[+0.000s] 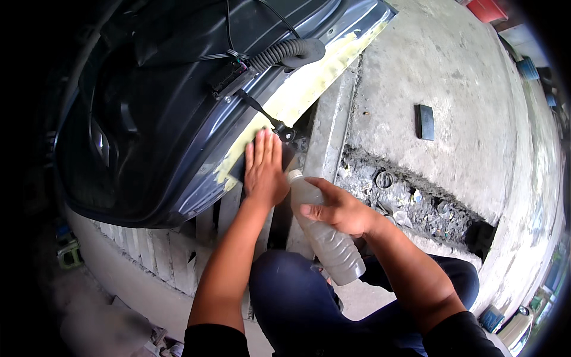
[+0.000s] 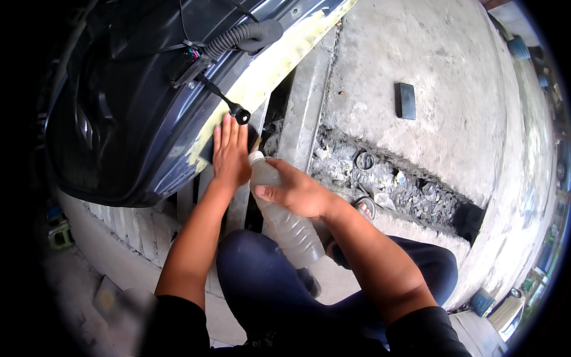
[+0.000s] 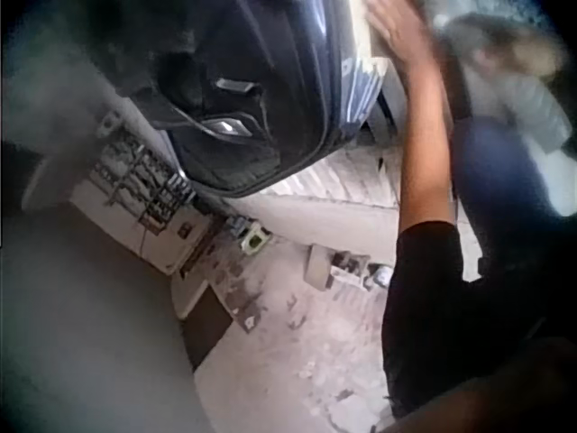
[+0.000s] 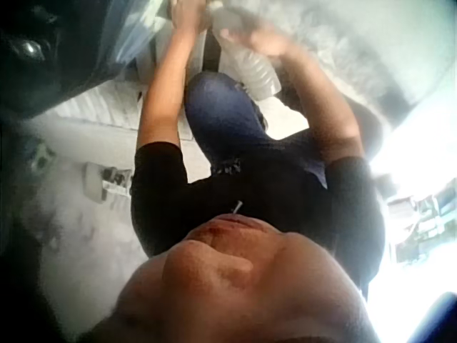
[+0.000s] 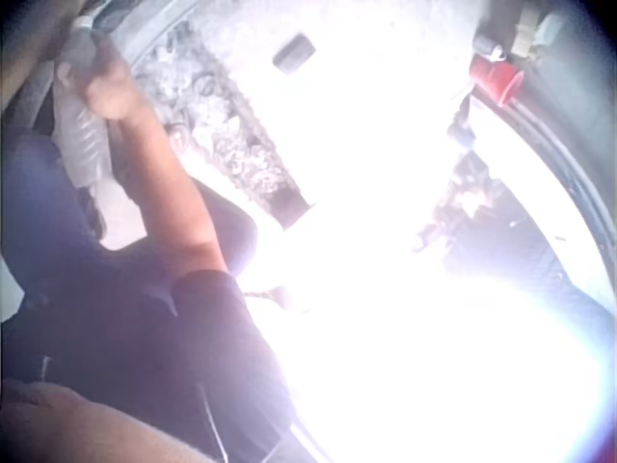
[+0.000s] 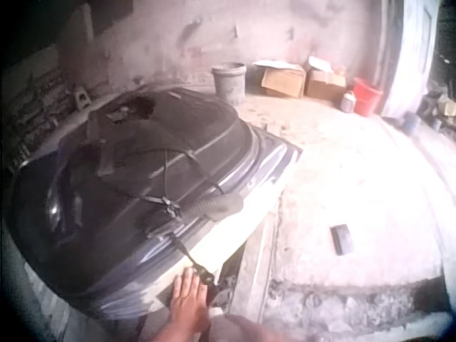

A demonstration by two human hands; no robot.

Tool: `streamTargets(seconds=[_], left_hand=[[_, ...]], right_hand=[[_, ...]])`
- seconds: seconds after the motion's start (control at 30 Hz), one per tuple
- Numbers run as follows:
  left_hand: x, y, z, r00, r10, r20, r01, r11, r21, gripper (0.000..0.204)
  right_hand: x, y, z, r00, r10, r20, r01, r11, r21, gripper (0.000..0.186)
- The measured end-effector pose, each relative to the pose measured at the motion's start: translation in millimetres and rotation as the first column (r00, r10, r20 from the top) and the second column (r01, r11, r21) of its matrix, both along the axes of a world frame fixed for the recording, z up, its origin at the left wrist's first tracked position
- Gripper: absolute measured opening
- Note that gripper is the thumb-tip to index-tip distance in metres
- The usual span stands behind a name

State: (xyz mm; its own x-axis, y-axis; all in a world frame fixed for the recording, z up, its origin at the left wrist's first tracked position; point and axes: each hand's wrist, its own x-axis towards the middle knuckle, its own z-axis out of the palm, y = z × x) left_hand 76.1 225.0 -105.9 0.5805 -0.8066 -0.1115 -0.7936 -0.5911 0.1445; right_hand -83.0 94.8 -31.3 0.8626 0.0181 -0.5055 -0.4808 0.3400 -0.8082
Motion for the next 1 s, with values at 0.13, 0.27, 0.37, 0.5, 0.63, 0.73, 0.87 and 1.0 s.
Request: streamTargets(seconds=[0.13, 0.27, 0.37, 0.5, 0.63, 0.73, 0.87, 1.0], left_hand=[[17, -5, 4, 1.0, -0.016, -0.023, 0.014, 0.997, -0.074, 0.078], [15, 52, -9, 0.996, -0.059, -0.071, 0.048, 0.988, -0.148, 0.071], [29, 43, -7, 0.993, -0.103, -0.054, 0.087, 0.965, -0.246, 0.066], [53, -12, -3, 0.991, -0.115, 0.067, 0.128, 0.961, -0.244, 0.067], [25, 18, -1, 1.0, 0.022, 0.002, -0.022, 1.0, -0.003, 0.075], [19, 47, -12, 0.997, 0.02, 0.069, -0.013, 0.995, -0.102, 0.076], [38, -1, -2, 0.993, -0.115, 0.037, 0.119, 0.977, -0.178, 0.077], [44, -19, 2, 0.993, -0.112, 0.041, 0.115, 0.989, -0.096, 0.078]], right_hand=[[6, 3, 10, 0.999, 0.046, -0.014, -0.046, 0.999, 0.009, 0.09], [-1, -7, 13, 0.998, 0.03, -0.056, -0.03, 1.0, -0.009, 0.09], [4, -4, 18, 0.998, 0.042, -0.05, -0.04, 0.999, 0.034, 0.089], [16, 1, 19, 0.997, 0.076, -0.026, -0.075, 0.995, 0.064, 0.088], [0, -12, 7, 0.999, 0.026, -0.042, -0.026, 1.0, 0.002, 0.092], [-2, -12, 1, 0.999, 0.0, -0.034, 0.001, 1.0, 0.013, 0.092], [5, -7, -4, 1.0, -0.002, -0.013, 0.002, 0.997, 0.073, 0.092], [4, -9, -12, 1.0, 0.016, -0.019, -0.015, 0.999, 0.049, 0.091]])
